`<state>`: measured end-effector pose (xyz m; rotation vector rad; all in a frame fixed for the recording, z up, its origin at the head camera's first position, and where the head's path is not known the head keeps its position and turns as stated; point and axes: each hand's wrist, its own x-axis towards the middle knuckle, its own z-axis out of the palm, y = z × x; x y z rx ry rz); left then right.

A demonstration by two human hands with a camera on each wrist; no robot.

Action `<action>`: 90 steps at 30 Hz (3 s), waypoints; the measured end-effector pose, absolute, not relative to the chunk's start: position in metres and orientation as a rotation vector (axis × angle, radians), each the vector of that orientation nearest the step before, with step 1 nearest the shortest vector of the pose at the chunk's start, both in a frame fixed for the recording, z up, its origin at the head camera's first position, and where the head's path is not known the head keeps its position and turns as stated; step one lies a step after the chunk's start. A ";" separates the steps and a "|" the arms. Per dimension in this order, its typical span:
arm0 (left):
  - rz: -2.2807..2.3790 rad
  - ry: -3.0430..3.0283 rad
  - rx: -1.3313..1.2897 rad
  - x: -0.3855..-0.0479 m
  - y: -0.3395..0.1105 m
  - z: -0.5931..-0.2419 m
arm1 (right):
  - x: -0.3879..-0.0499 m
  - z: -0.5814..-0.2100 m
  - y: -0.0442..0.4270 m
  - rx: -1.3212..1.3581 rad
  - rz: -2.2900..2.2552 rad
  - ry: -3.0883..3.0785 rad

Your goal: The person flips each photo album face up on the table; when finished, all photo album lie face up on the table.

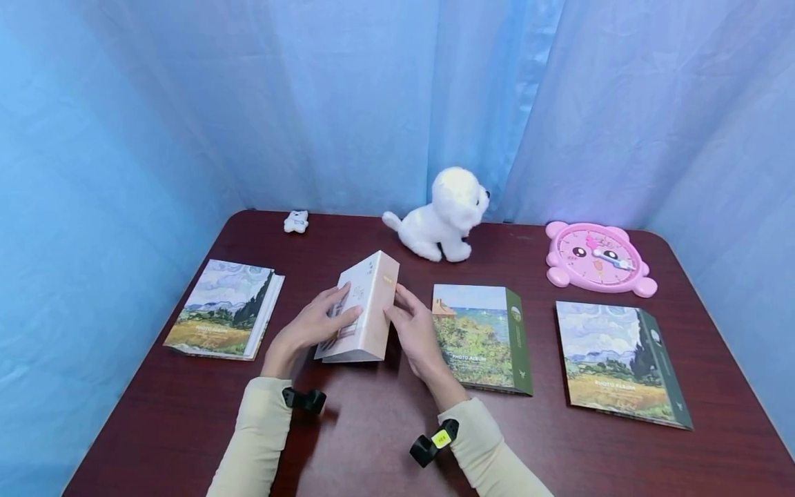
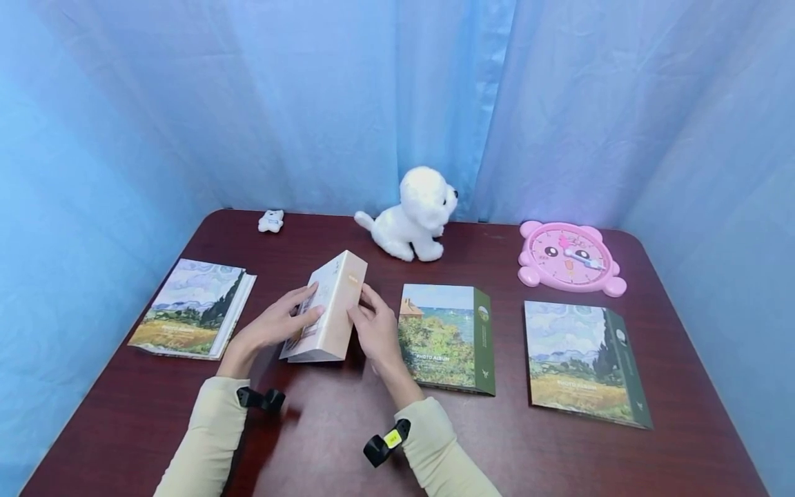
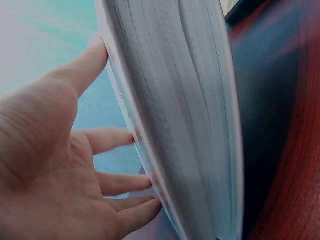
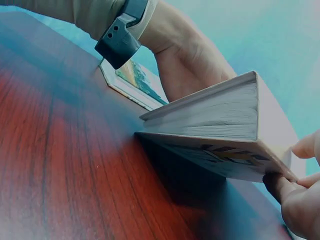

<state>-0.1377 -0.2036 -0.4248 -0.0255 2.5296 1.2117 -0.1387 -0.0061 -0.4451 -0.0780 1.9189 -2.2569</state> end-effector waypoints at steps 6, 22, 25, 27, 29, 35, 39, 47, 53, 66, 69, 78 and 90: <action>1.279 2.504 0.014 -0.137 -0.206 -0.420 | -0.139 -0.442 -0.009 -0.037 -2.314 1.874; 1.481 2.586 0.199 -0.136 -0.214 -0.400 | -0.139 -0.418 -0.029 -0.099 -2.360 1.883; 1.532 2.565 0.168 -0.136 -0.217 -0.398 | -0.139 -0.416 -0.037 -0.168 -2.359 1.925; 1.575 2.544 0.139 -0.136 -0.219 -0.398 | -0.139 -0.415 -0.042 -0.193 -2.333 1.981; 1.628 2.507 0.120 -0.136 -0.222 -0.397 | -0.139 -0.414 -0.046 -0.212 -2.297 2.031; 1.773 2.388 0.128 -0.136 -0.233 -0.396 | -0.131 -0.394 -0.052 -0.270 -2.237 2.095; 1.792 2.362 0.113 -0.136 -0.240 -0.395 | -0.136 -0.407 -0.057 -0.274 -2.228 2.098; 1.691 2.431 0.093 -0.134 -0.253 -0.387 | -0.144 -0.425 -0.065 -0.376 -2.114 2.148; 1.494 2.587 0.059 -0.133 -0.259 -0.380 | -0.144 -0.433 -0.071 -0.354 -1.922 2.239; 1.229 2.723 -0.096 -0.131 -0.270 -0.373 | -0.141 -0.460 -0.083 -0.413 -1.734 2.348; 1.215 2.719 -0.111 -0.129 -0.275 -0.374 | -0.140 -0.462 -0.083 -0.397 -1.664 2.408; 1.187 2.665 -0.133 -0.128 -0.288 -0.381 | -0.137 -0.464 -0.083 -0.339 -1.598 2.450; 1.225 2.598 -0.143 -0.128 -0.294 -0.402 | -0.128 -0.468 -0.083 -0.367 -1.551 2.560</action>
